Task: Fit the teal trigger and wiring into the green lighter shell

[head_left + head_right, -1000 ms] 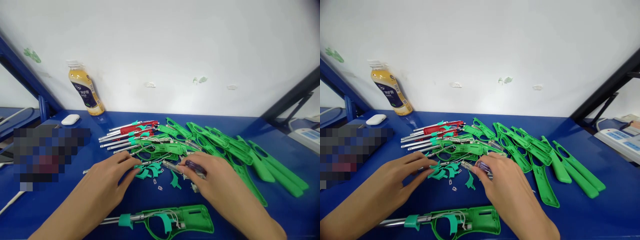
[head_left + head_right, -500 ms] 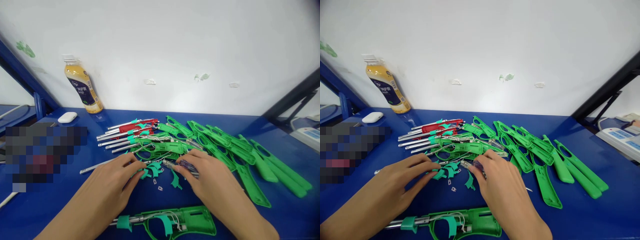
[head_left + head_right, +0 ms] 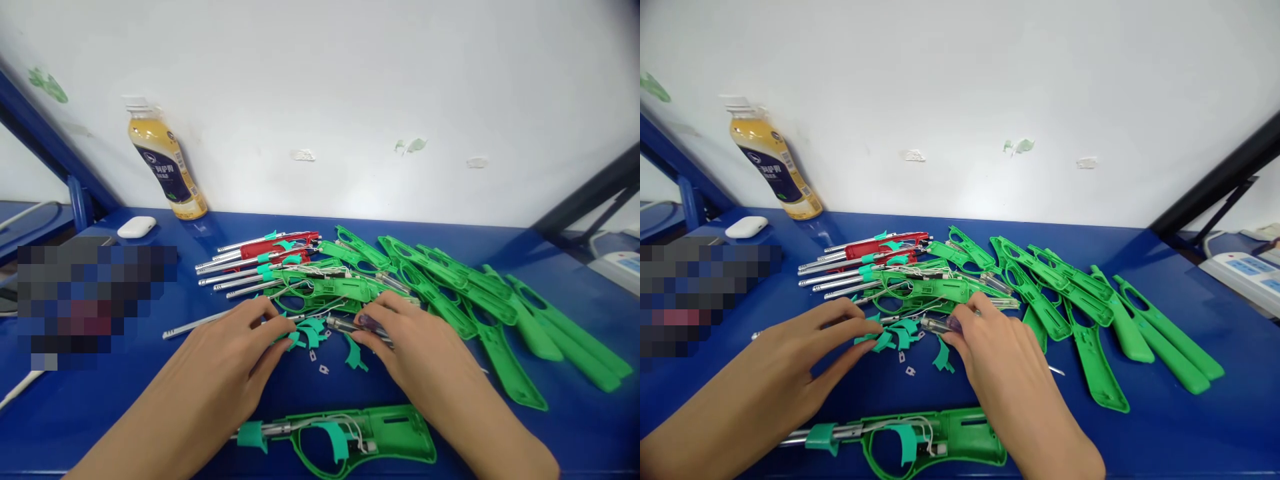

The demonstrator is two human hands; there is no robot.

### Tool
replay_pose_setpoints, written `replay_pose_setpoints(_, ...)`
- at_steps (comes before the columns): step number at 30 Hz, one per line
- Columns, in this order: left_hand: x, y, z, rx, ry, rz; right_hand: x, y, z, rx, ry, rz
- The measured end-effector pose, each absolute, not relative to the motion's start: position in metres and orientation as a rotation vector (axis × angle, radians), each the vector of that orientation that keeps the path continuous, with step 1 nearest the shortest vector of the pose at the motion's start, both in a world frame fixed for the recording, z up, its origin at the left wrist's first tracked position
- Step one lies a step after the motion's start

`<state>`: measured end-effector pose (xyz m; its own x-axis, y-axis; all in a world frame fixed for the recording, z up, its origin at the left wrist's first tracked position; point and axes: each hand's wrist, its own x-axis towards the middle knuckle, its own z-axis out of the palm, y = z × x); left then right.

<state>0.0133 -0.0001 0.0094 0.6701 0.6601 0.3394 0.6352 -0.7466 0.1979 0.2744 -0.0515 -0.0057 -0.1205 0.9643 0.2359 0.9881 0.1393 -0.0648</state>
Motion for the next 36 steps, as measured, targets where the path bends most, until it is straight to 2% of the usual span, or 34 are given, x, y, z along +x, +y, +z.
replay_pose_setpoints(5, 0.010, 0.000, 0.007, 2.799, 1.111, 0.607, 0.281, -0.056, -0.001, -1.906, -2.174, -0.176)
replay_pose_setpoints(13, 0.010, 0.002, 0.009, 2.817, 1.149, 0.578, 0.283, -0.056, 0.014, -1.781, -1.978, 0.137)
replay_pose_setpoints(23, 0.011, 0.002, 0.005, 2.870, 1.168, 0.558, 0.282, -0.058, 0.013, -1.741, -1.948, 0.166)
replay_pose_setpoints(36, 0.041, -0.017, -0.005, 2.947, 0.946, 0.257, 0.278, -0.060, 0.021, -1.722, -1.874, 0.167)
